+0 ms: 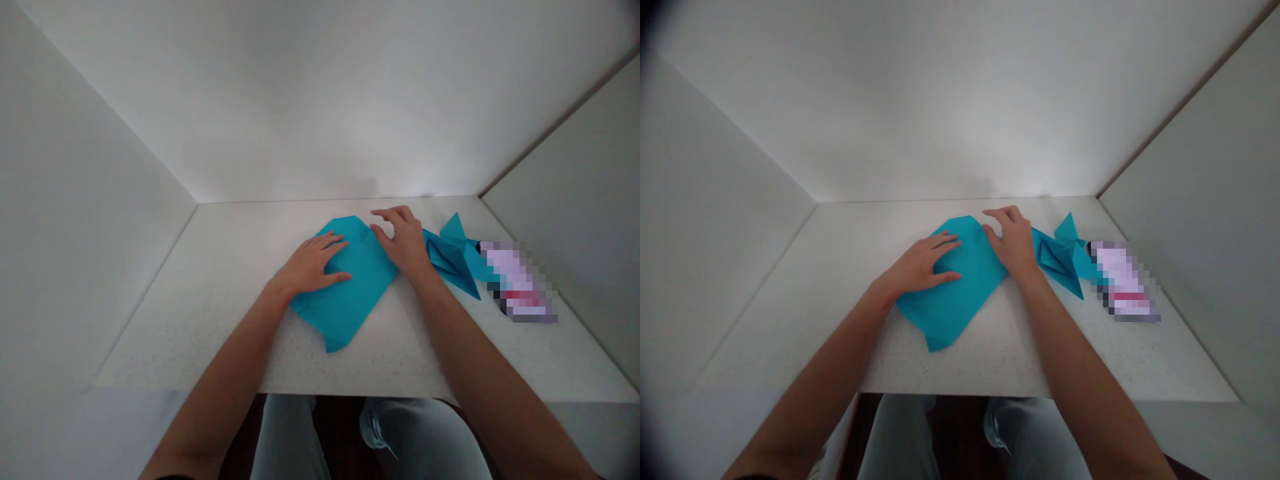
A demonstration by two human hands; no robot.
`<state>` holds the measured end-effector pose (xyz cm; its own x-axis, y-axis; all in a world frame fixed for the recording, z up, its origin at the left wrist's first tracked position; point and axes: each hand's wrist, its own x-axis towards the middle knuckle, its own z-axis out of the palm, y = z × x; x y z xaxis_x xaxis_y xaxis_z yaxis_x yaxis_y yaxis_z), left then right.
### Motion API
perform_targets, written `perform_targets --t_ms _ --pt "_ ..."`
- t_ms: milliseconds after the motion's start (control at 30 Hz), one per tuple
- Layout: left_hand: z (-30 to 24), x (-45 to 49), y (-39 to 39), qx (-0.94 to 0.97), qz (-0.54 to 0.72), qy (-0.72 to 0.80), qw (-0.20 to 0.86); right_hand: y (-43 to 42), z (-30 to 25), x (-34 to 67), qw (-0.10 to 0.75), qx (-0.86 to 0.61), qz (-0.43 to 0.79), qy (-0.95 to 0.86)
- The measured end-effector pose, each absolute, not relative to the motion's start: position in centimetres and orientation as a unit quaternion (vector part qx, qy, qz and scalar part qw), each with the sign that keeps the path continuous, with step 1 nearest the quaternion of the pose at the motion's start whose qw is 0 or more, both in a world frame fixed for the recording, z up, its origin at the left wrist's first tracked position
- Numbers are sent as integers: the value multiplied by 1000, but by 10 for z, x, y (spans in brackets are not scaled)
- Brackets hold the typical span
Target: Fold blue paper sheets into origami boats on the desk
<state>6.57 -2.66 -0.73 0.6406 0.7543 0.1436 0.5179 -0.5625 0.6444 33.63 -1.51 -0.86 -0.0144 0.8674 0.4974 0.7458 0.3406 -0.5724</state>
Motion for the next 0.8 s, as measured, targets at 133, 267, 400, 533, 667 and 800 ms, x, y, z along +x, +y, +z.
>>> perform_targets --t_ms 133,267,400,533,667,800 --pt "-26 69 -30 886 107 393 221 -20 -16 322 354 -497 129 -782" --pt "-24 72 -37 904 1 405 141 -19 -41 310 211 -457 155 -850" --pt "-16 75 -47 899 -33 412 147 -19 -51 308 153 -450 143 -868" --pt "-16 84 -58 892 -36 425 147 -19 -48 310 136 -453 130 -871" --pt "-21 93 -78 879 -10 462 119 -18 -47 310 128 -469 111 -867" --pt "-25 90 -111 859 34 506 68 -16 -48 309 111 -477 105 -866"
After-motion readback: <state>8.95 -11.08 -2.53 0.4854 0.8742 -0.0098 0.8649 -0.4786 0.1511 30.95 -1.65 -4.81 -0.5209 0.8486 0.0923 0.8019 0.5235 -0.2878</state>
